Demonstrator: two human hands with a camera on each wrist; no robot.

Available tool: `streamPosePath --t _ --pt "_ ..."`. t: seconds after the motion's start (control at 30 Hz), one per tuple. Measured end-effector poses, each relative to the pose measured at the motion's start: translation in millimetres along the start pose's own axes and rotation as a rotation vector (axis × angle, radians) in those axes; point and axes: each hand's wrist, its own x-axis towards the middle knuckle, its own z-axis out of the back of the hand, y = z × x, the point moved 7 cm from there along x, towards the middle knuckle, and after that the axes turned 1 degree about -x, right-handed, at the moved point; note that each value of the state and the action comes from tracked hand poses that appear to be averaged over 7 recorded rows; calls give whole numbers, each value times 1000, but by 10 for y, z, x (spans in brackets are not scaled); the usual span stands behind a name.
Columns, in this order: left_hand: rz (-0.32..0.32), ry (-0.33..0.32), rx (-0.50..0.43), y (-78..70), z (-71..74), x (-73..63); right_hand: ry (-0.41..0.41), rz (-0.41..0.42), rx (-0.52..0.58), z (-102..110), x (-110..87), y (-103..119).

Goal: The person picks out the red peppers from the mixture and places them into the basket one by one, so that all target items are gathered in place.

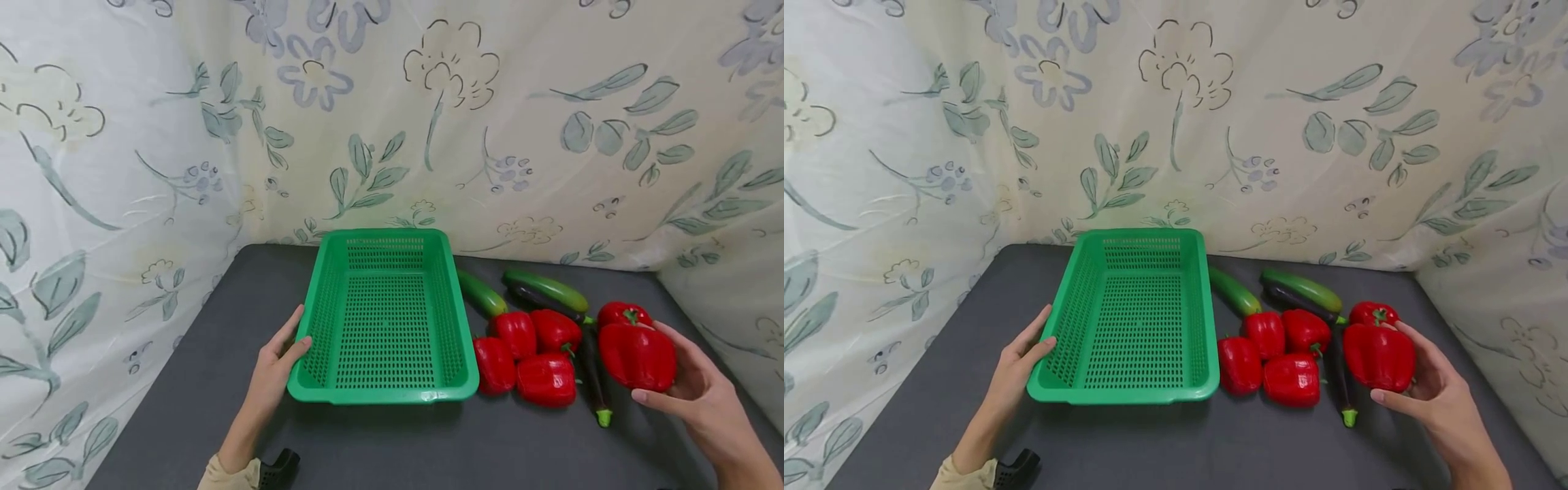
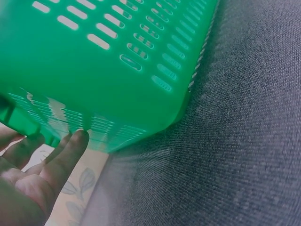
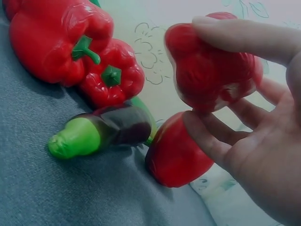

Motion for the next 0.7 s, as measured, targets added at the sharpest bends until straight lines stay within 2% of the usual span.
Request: streamPosePath --t 0.1,0.33,0.53,0.7 --pt "0 -3 6 3 2 -1 -10 -6 -2 -24 -4 5" --pt "-27 -2 20 -8 0 6 -32 -45 -144 -112 -20 41" --pt "-42 -2 19 -22 -3 5 -31 -42 -136 -186 -22 100" --pt "-49 -5 10 -38 -5 4 -34 -72 -217 -225 -24 109"
